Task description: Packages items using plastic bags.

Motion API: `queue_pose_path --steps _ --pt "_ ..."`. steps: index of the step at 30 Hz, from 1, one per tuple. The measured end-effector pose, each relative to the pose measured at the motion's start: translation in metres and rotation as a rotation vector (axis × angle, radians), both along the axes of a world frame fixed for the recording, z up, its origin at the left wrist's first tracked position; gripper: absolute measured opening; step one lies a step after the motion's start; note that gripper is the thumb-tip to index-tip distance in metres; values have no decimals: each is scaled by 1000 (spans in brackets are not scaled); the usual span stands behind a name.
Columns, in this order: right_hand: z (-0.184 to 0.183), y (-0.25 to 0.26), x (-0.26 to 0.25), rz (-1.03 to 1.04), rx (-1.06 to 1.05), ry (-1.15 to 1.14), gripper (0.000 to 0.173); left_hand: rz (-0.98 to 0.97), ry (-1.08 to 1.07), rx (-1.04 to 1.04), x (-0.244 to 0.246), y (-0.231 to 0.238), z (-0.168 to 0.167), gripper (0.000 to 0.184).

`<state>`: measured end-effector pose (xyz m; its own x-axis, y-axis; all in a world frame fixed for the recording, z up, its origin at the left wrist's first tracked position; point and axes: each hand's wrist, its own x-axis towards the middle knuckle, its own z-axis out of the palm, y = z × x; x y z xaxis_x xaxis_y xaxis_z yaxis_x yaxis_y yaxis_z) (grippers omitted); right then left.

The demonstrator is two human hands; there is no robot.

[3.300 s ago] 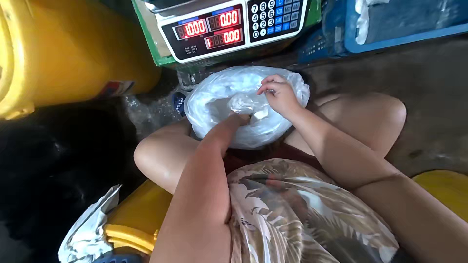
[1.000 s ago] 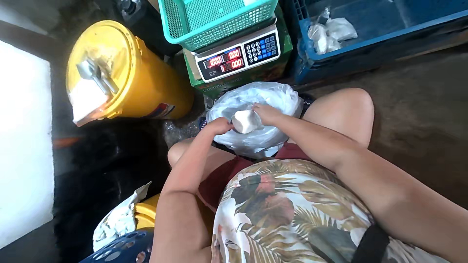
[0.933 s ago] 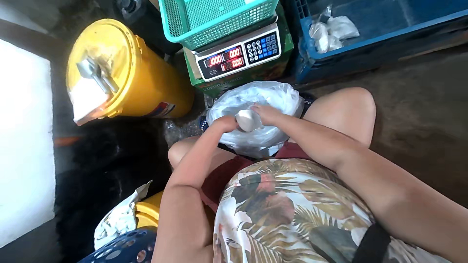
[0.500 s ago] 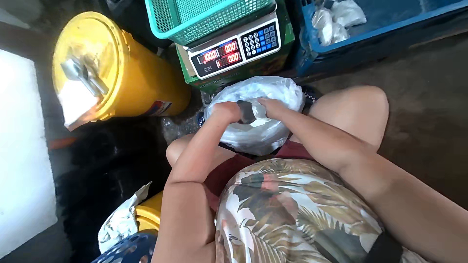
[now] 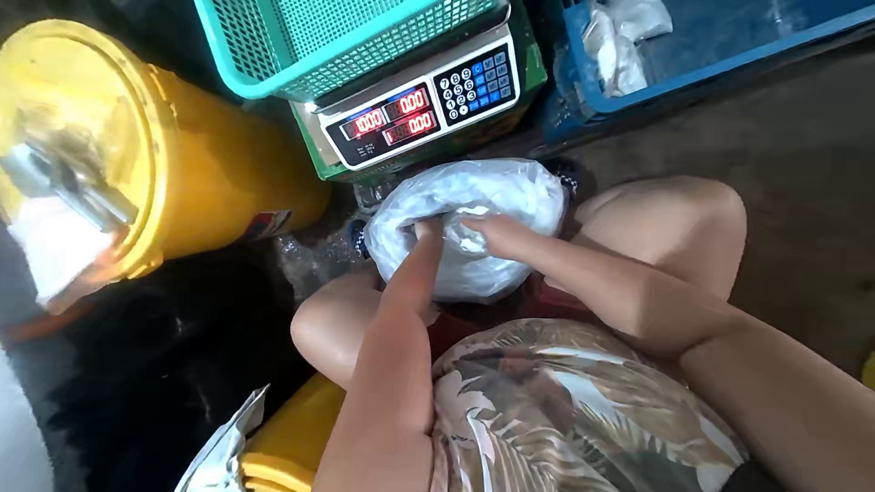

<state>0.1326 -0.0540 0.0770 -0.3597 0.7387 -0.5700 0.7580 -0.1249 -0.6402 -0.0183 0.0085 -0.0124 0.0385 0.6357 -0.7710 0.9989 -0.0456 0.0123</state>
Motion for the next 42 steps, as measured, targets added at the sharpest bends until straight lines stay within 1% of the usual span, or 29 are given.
queue_pose_path --steps 1,2,4,8,11,13,14,15,16,17,18,19,20,22,25,28,33,35,38,42 --pt "3 4 2 3 -24 0 77 41 -55 -22 -1 2 -3 42" --pt "3 7 5 -11 -24 2 78 -11 -62 -62 -3 4 -7 43" --pt "-1 10 13 -54 -5 17 79 -176 -15 -159 -7 8 -8 47" --pt "1 18 22 -109 7 20 78 -298 -26 -247 -13 16 -19 45" --pt "2 22 27 -157 34 27 74 -429 -44 -286 -11 10 -23 37" --pt "3 25 31 -196 63 41 73 -531 -93 -309 -6 -2 -13 30" --pt "3 25 32 -214 89 43 73 -575 -72 -388 3 -6 6 30" --pt "3 25 32 -217 100 41 73 -606 16 -554 21 -6 30 35" --pt "4 26 32 -204 92 32 74 -660 28 -637 30 -12 36 38" --pt "4 26 32 -182 79 20 75 -719 -45 -633 25 -24 24 37" --pt "3 26 30 -167 66 16 76 -773 -222 -520 8 -41 -6 34" --pt "4 26 29 -153 58 16 76 -769 -271 -472 1 -51 -30 34" --pt "3 26 28 -145 58 21 77 -755 -246 -485 -1 -52 -41 36" --pt "4 24 28 -149 85 43 78 -740 -183 -505 -6 -42 -40 40" --pt "9 23 29 -175 152 77 77 -675 -145 -447 -23 -19 -18 39" --pt "17 24 29 -178 167 70 78 -585 -126 -358 -51 -1 7 39" --pt "38 22 29 -188 160 67 77 -516 -58 -232 -86 8 57 43" --pt "41 19 34 -193 206 80 76 -484 -77 -210 -96 5 73 44" --pt "34 16 46 -228 278 108 76 -411 -142 -166 -116 0 82 45" --pt "33 11 46 -216 262 80 75 -245 -280 -108 -139 -7 94 42"
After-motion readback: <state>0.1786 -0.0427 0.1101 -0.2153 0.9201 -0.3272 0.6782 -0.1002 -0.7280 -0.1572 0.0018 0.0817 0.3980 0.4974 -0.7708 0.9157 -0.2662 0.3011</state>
